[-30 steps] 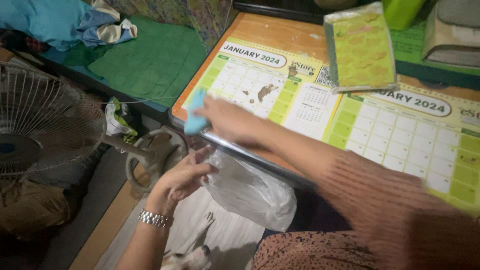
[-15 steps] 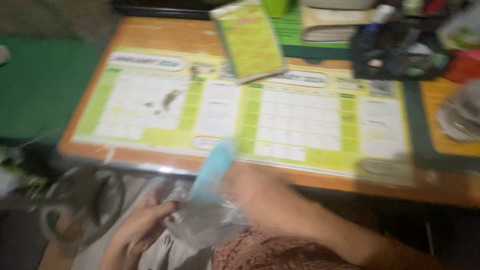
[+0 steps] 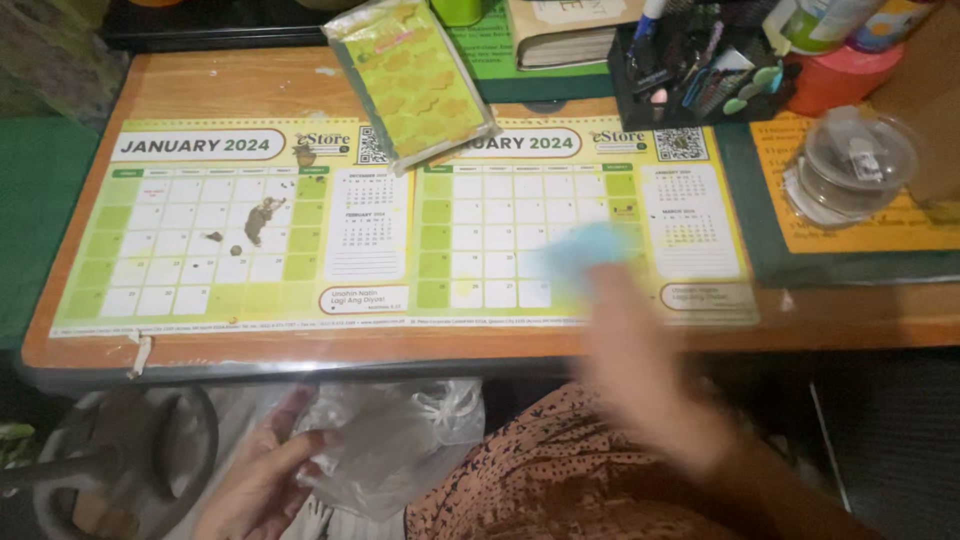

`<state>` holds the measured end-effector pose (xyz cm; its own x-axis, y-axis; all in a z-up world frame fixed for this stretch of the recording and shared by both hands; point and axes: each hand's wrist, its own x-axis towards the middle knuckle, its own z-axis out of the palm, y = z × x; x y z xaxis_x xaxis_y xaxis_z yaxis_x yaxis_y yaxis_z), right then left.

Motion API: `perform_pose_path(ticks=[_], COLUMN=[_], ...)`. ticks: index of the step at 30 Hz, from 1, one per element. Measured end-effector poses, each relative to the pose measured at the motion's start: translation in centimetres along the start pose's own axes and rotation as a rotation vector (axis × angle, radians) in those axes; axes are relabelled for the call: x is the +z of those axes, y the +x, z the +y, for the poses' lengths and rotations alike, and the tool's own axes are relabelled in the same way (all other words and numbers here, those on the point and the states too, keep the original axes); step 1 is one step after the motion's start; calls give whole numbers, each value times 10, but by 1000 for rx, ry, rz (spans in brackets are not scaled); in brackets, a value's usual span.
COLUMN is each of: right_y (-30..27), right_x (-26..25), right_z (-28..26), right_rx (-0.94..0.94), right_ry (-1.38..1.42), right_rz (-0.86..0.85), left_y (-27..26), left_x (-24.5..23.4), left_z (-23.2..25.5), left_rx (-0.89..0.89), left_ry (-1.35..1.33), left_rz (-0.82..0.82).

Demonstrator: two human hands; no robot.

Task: The person unpacks items from a plastic bag on a cluttered desk, including a receipt, a small container, and a packaged item. They place the receipt in a holder, set the container aside, and wipe the desk surface with a cloth before repacking some items.

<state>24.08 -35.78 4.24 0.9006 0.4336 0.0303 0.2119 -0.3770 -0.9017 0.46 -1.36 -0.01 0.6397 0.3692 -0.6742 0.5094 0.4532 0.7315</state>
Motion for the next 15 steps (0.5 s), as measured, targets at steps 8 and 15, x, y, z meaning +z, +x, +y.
perform_pose_path(ticks=[8, 15], right_y=[28, 7], right_x=[100, 113], right_z=[-133, -154], right_rx=[-898, -851], right_ry=[-216, -233], right_rz=[-487, -714], left_y=[-6, 29], left_x=[-22, -47], left_z=[-5, -30], left_rx=[86, 62], left_ry=[-97, -114], left_rz=[-59, -17])
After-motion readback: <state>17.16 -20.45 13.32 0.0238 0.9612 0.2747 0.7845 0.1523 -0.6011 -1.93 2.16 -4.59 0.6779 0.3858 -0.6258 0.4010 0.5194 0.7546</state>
